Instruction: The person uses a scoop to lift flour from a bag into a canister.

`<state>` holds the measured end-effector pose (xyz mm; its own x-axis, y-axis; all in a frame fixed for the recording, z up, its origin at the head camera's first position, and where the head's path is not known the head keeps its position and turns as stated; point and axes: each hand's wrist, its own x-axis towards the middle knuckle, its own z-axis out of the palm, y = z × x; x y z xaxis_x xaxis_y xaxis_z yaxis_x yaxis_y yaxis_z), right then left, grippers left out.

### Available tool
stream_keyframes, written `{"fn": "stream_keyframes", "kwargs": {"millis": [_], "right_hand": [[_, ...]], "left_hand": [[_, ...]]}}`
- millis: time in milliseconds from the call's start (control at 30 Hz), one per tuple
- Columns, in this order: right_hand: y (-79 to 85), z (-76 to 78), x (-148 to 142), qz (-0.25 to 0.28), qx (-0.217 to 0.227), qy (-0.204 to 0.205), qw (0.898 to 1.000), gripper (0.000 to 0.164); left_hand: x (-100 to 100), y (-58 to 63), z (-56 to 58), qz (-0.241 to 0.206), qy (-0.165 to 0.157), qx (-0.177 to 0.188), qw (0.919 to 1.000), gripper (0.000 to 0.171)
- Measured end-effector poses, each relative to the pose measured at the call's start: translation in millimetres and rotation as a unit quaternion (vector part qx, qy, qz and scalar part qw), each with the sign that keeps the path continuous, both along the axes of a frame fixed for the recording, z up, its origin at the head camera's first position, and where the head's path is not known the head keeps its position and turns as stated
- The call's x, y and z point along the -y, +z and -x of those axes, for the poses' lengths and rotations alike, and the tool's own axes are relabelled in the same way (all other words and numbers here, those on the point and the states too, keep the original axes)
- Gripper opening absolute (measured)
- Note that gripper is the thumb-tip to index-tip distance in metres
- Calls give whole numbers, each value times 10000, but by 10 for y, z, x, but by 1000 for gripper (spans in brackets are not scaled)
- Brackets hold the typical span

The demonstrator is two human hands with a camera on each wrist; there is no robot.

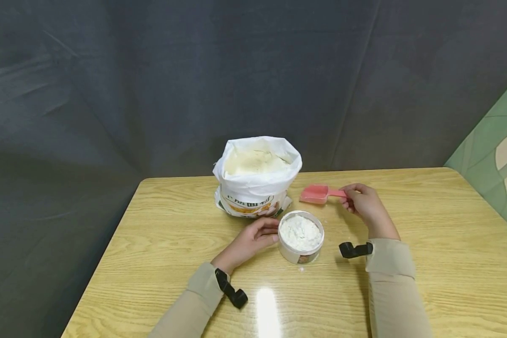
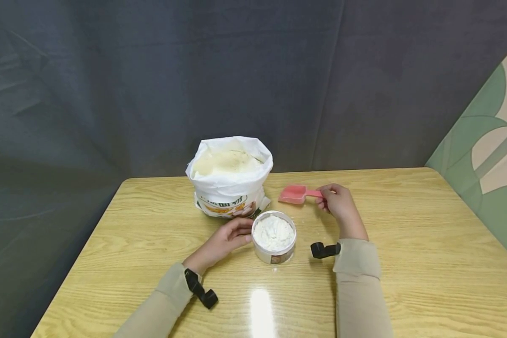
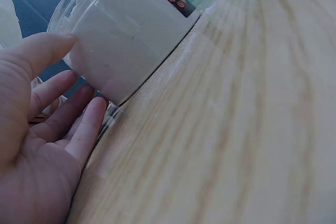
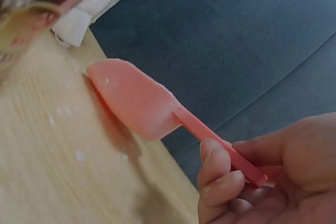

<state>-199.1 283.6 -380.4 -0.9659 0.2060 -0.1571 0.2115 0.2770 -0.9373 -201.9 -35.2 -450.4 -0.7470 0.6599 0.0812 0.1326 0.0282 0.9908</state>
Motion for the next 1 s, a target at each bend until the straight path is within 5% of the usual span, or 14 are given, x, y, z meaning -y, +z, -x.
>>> {"fn": "stream_keyframes", "kwargs": {"millis": [300,600,1000], "right_hand": [[-87,52,-77,-352,420,54,9985,37],[-132,37,-128,-1889,481,96,9808,36],[-207,65,-162,-2262,475,123,9728,30]], "left_hand": [[-10,-6,0,-13,6,42,10000,43],[-14,-29,10,-3,23,92,10000,43],[-33,-56,26,-66,15,63,10000,43]]}}
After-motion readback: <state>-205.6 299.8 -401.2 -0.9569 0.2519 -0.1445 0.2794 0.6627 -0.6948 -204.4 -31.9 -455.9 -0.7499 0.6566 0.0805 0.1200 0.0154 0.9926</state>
